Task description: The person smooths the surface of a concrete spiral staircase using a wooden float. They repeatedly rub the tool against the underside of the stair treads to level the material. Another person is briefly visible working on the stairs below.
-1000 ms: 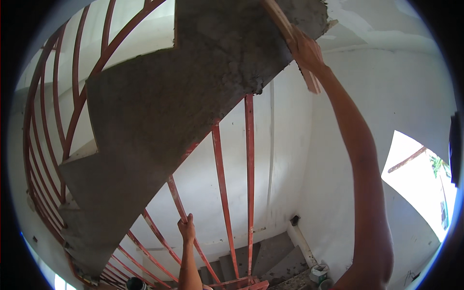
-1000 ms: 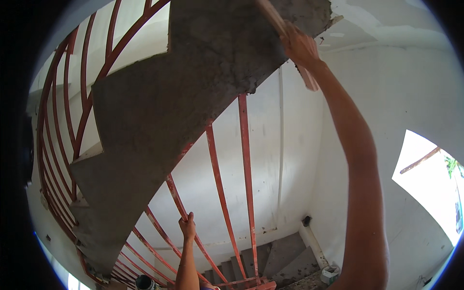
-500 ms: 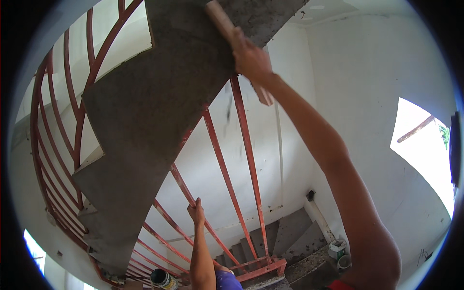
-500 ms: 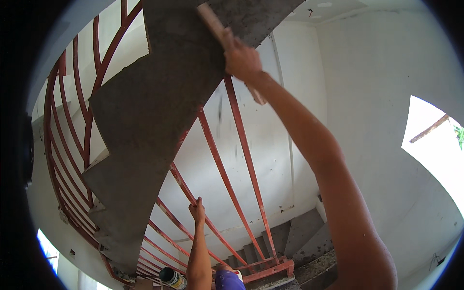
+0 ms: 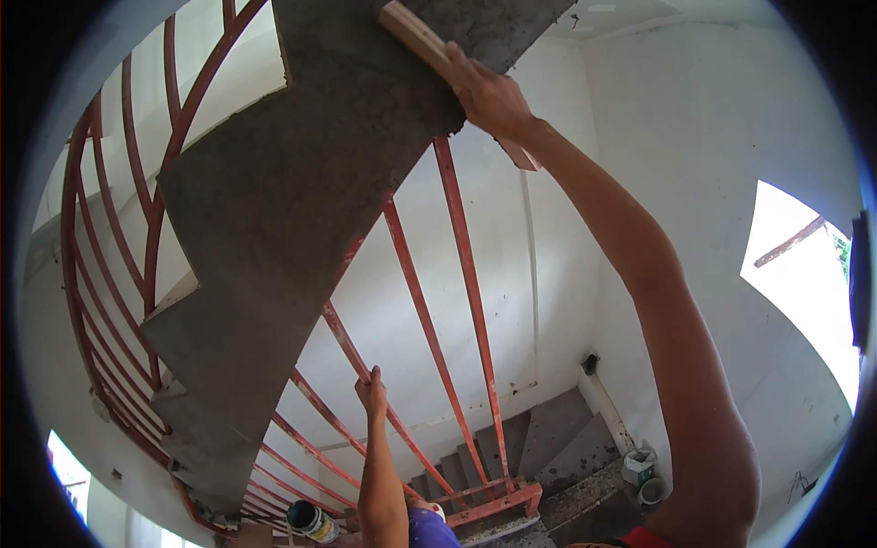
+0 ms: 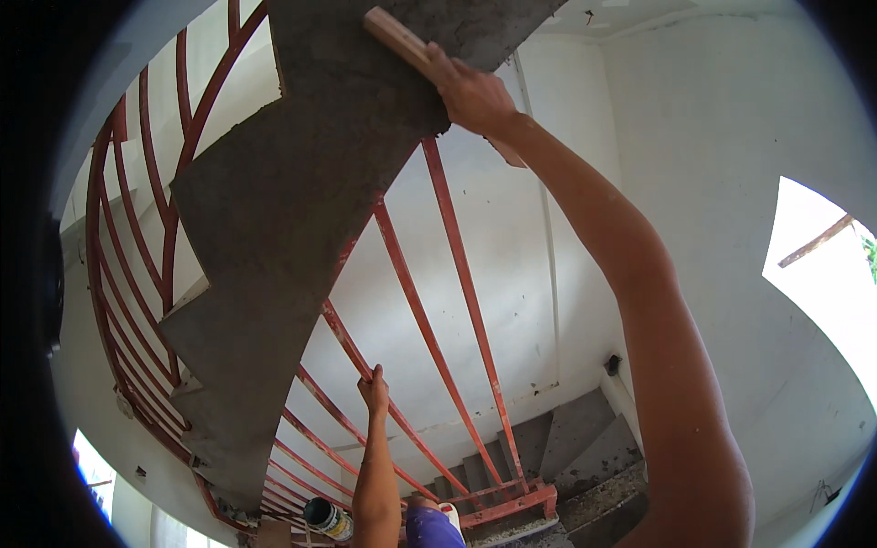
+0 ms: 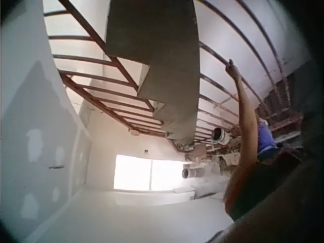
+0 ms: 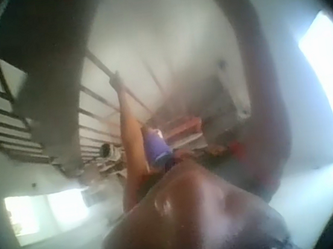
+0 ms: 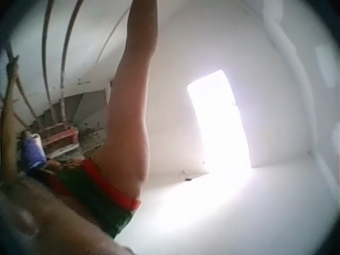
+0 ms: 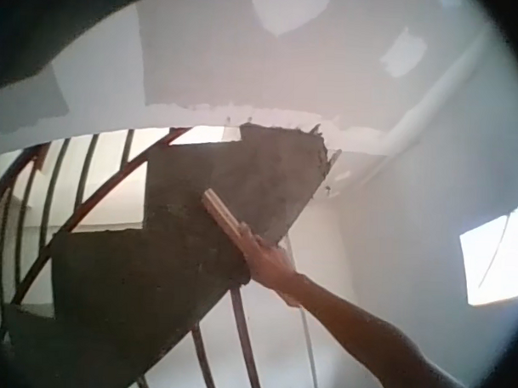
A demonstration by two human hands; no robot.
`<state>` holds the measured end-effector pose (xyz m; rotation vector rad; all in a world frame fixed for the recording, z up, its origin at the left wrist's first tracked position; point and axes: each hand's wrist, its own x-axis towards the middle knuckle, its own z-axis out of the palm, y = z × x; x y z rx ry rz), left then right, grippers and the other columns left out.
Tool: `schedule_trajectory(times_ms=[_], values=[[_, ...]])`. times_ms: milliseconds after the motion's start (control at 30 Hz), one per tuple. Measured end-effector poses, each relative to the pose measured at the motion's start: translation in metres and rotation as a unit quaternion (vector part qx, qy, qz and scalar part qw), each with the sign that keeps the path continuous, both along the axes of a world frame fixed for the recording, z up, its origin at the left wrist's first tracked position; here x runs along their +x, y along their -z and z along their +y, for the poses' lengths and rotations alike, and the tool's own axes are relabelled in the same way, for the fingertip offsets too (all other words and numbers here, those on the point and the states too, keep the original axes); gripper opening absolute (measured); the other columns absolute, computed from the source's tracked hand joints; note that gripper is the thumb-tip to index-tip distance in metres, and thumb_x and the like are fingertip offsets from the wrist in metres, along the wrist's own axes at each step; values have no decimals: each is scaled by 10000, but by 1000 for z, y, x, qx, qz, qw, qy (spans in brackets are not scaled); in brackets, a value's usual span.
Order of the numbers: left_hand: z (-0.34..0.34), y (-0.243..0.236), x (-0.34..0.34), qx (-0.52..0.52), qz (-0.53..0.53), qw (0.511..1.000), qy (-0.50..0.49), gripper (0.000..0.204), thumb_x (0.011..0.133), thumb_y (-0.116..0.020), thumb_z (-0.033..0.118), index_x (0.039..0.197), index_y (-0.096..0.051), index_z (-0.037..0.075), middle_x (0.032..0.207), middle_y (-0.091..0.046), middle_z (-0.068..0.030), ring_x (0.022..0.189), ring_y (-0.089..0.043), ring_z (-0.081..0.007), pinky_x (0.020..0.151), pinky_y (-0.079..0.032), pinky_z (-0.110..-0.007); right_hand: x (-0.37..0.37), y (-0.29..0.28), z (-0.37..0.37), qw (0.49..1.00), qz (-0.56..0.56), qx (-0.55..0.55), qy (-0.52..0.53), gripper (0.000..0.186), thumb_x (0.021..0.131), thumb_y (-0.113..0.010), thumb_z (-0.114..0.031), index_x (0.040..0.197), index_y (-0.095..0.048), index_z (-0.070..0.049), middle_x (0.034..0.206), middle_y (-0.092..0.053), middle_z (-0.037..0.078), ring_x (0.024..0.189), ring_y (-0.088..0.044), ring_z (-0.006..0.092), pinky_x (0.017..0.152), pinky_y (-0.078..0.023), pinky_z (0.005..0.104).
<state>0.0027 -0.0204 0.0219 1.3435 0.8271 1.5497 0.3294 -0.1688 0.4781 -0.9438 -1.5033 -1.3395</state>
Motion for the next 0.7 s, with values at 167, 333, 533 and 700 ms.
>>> schedule_trajectory(times_ms=[167,333,533,700], values=[[-1,3,-11,-9,18,1000,-12,328,857,-587,222,597,-428,100,474,-342,57,366,-315,-60,357,-240,-249,4,9,-8,981,-138,-100,98,635,814,-559,-99,1382,-281,-152,983,-604,125,757,-609,341,585,-506,425],[-1,-1,0,1,14,1000,-12,337,858,-585,222,589,-428,94,479,-356,54,369,-322,-66,362,-244,-255,24,-59,-15,989,-80,63,106,580,831,-572,-125,1356,-329,-157,986,-609,122,804,-612,321,592,-511,408],[1,4,-6,-1,48,998,-41,339,858,-588,231,594,-431,87,484,-363,50,400,-341,-68,389,-268,-259,29,-26,-9,973,-182,-83,112,534,817,-587,-109,1307,-374,-90,991,-606,111,809,-606,322,613,-509,415],[7,10,-3,12,50,998,-35,364,856,-592,233,573,-422,82,488,-359,46,413,-342,-74,400,-265,-271,40,-65,-7,962,-250,48,97,421,816,-591,-119,1214,-466,-67,948,-606,103,882,-580,317,728,-489,418]])
